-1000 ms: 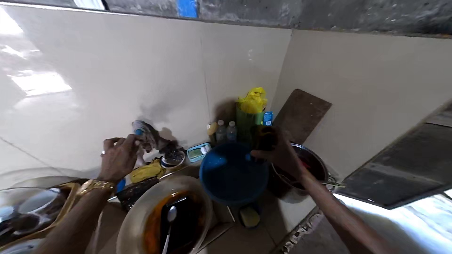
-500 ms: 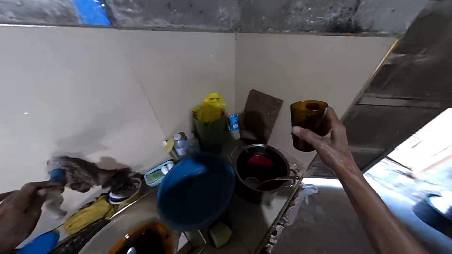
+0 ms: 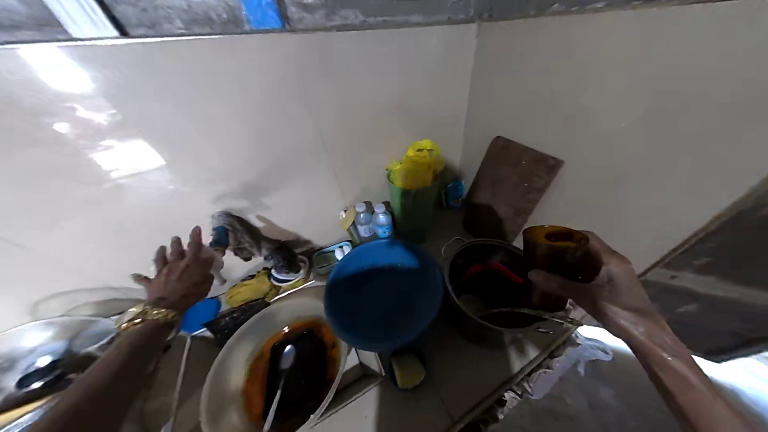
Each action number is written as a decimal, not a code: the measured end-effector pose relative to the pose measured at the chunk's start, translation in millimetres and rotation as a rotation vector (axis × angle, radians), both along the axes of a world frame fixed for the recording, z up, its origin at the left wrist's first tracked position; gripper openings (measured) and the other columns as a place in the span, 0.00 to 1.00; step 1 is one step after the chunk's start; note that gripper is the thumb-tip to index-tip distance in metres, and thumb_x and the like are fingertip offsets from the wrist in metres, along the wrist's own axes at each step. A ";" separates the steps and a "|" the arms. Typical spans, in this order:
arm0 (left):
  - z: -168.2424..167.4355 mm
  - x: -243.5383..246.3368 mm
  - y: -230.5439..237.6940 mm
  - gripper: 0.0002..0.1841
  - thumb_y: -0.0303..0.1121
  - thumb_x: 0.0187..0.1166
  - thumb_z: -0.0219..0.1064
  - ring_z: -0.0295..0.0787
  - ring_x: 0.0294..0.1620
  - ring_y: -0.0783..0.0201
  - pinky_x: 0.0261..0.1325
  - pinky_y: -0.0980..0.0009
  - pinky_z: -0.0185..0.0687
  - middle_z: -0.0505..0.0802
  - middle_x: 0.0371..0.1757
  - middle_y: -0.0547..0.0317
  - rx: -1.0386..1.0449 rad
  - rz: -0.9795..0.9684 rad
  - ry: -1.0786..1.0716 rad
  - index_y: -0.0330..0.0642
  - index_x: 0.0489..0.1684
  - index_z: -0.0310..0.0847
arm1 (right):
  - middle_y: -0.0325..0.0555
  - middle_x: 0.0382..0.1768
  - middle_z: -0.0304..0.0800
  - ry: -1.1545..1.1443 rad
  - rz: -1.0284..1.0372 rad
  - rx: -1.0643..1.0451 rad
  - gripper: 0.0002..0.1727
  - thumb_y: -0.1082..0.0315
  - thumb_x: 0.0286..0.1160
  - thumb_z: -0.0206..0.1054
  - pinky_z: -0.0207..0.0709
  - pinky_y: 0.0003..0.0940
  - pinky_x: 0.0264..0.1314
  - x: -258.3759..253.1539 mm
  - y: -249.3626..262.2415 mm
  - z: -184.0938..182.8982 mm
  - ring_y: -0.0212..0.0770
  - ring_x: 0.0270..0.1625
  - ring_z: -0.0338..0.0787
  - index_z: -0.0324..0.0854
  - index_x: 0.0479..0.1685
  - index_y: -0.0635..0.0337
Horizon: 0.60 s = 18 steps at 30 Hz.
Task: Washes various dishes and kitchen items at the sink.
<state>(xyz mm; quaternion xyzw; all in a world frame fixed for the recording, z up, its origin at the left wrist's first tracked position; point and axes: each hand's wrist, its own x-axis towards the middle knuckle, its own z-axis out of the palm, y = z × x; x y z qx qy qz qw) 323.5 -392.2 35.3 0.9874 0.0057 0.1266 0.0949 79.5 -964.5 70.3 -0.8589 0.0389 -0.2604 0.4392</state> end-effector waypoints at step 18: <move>51.2 -24.4 0.8 0.34 0.26 0.83 0.62 0.62 0.88 0.36 0.77 0.24 0.57 0.64 0.92 0.44 0.159 -0.068 0.319 0.42 0.92 0.57 | 0.60 0.59 0.87 0.271 0.256 -0.042 0.45 0.60 0.56 0.84 0.83 0.58 0.60 93.1 71.7 -37.0 0.52 0.58 0.89 0.70 0.78 0.62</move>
